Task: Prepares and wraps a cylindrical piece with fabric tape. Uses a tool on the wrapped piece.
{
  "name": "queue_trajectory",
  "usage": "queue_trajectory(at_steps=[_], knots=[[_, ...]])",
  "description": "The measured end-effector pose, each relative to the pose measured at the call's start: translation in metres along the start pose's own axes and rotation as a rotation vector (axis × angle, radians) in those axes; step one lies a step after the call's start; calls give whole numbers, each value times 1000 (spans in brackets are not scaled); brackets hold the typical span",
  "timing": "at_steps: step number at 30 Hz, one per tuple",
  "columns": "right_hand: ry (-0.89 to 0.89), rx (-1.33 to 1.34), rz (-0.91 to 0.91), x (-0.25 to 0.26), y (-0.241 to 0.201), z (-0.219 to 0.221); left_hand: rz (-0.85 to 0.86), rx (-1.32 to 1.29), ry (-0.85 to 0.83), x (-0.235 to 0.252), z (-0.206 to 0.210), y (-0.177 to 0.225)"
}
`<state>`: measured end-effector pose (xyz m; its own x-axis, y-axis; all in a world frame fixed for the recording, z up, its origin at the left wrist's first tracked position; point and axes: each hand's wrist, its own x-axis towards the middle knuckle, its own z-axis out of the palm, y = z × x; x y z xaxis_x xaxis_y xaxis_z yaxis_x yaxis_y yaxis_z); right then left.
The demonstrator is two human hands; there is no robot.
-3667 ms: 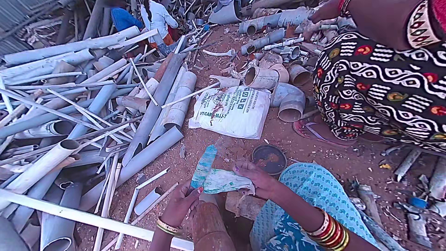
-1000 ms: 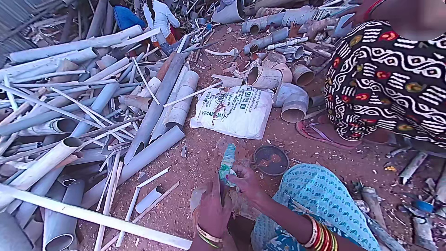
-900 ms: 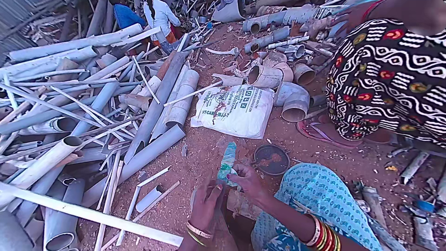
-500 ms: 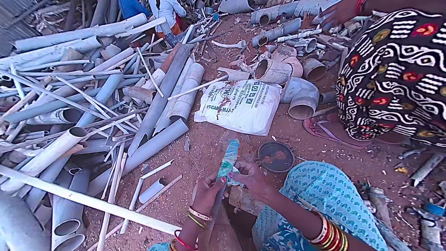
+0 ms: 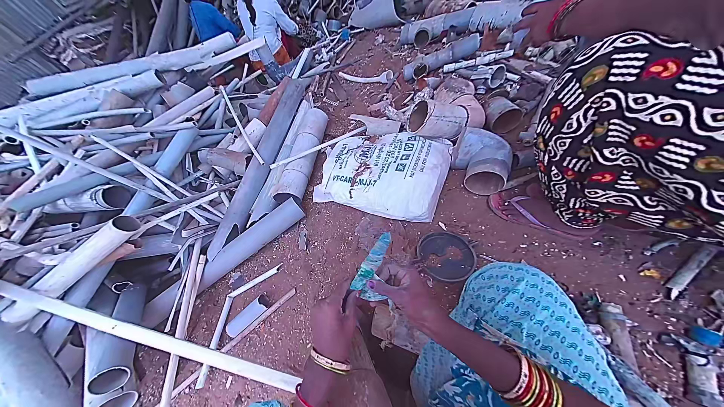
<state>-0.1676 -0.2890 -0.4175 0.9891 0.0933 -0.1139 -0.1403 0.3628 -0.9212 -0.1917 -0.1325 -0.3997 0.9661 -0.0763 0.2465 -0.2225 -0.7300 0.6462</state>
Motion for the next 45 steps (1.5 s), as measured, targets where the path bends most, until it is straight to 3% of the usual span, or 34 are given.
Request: queue_trajectory(at_steps=[4,7,17,19,21,28,31,35,45], knots=[[44,81,14,-4,-1,5,313,445,289,-8,18,3],[33,115,27,-5,-2,4,429,608,398,-5,25,-3],[91,88,67,-5,-4,6,394,762,280,-12,35,4],[130,57,76,-2,-6,5,384,680,230,-15,35,6],[124,64,86,0,-7,2,297,420,130,-14,26,7],[-71,152,43,-3,-5,0,-336,-657,-263,16,-24,-3],[-176,87,-30,-5,2,0,-367,-888,-479,17,-26,-6],[-209,23,-44,-8,1,-1,-343,-941,-614,15,-22,-9],[-175,-31,-95,-3,3,-3,-412,-821,-319,14,-14,-3]])
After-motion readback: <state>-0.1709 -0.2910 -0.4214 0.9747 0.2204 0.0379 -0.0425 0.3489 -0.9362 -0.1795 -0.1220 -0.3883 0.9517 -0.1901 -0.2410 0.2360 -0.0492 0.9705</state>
